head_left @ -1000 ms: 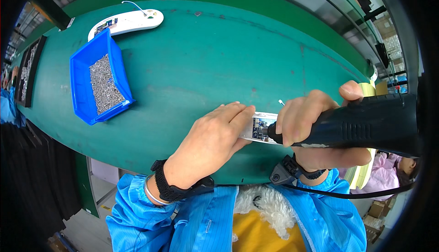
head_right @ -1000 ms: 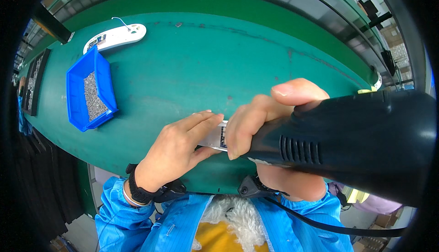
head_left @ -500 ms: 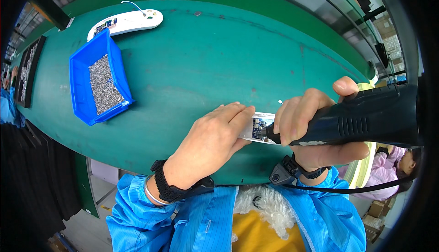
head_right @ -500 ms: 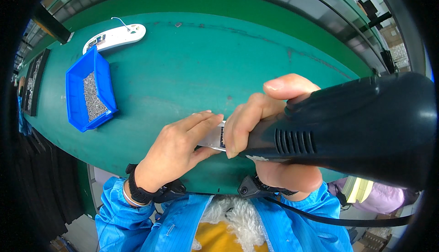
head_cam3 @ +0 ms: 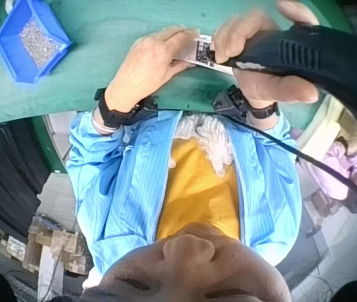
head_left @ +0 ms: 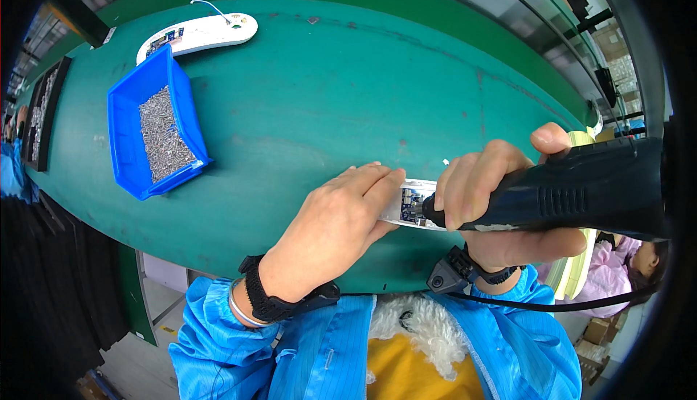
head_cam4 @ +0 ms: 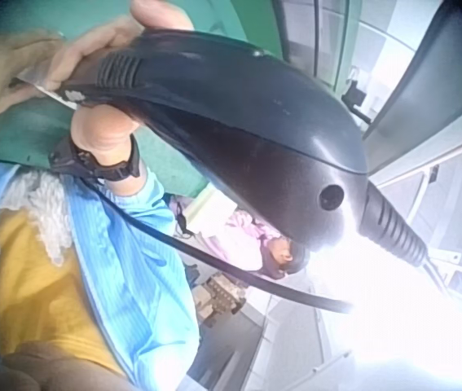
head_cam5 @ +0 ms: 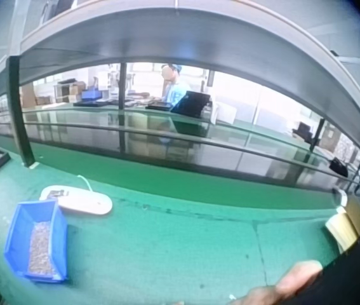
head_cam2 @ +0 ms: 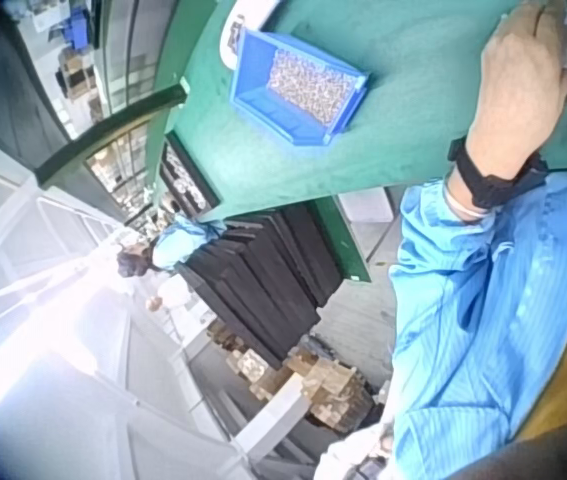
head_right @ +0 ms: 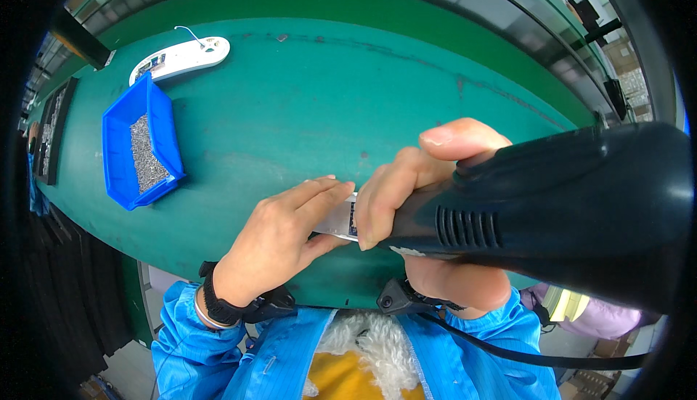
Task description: Manually assemble components into plastic housing using an electric screwdriver on a production line.
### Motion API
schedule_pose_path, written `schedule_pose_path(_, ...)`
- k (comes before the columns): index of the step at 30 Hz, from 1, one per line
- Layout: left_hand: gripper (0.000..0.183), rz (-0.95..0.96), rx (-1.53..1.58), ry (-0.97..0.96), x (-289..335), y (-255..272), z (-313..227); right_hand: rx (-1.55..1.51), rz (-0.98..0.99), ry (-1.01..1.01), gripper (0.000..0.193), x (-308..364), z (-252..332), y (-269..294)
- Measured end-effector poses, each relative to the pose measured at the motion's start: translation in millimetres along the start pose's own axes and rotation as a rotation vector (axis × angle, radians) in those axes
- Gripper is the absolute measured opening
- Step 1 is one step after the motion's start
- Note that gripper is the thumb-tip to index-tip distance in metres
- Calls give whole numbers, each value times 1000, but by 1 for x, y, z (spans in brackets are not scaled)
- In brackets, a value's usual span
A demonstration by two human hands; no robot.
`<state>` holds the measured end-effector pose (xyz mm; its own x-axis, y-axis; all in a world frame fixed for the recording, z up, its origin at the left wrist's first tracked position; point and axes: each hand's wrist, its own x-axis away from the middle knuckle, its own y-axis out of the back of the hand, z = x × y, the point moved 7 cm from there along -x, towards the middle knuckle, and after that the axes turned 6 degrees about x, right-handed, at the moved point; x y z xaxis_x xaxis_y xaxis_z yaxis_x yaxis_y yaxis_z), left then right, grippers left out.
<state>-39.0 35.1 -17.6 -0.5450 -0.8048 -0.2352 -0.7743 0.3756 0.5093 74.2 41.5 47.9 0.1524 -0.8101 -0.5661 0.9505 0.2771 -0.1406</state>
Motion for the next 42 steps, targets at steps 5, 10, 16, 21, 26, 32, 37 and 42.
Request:
schedule_pose_path(5,50,3,-1,1,0,-1,1,-17,10,-12,81,1,-3,1)
schedule_pose_path(10,51,20,5,1,1,0,1,22,-6,-17,80,3,-1,2)
schedule_pose_path(16,53,17,-33,-32,2,-2,-3,46,32,-30,78,8,1,-5)
schedule_pose_path(21,51,35,-64,-53,1,-5,-5,72,63,-36,76,10,0,-5)
schedule_pose_path(26,50,40,-82,-49,1,-6,-5,34,20,-29,76,14,-2,-5)
schedule_pose_path(32,49,46,-69,-35,0,-5,-6,42,40,-22,75,11,0,-7)
schedule_pose_path(37,50,47,-80,-39,2,-3,-4,47,26,-73,77,11,-5,-8)
schedule_pose_path(42,48,38,-23,-6,1,-1,-6,37,82,44,77,8,-1,-9)
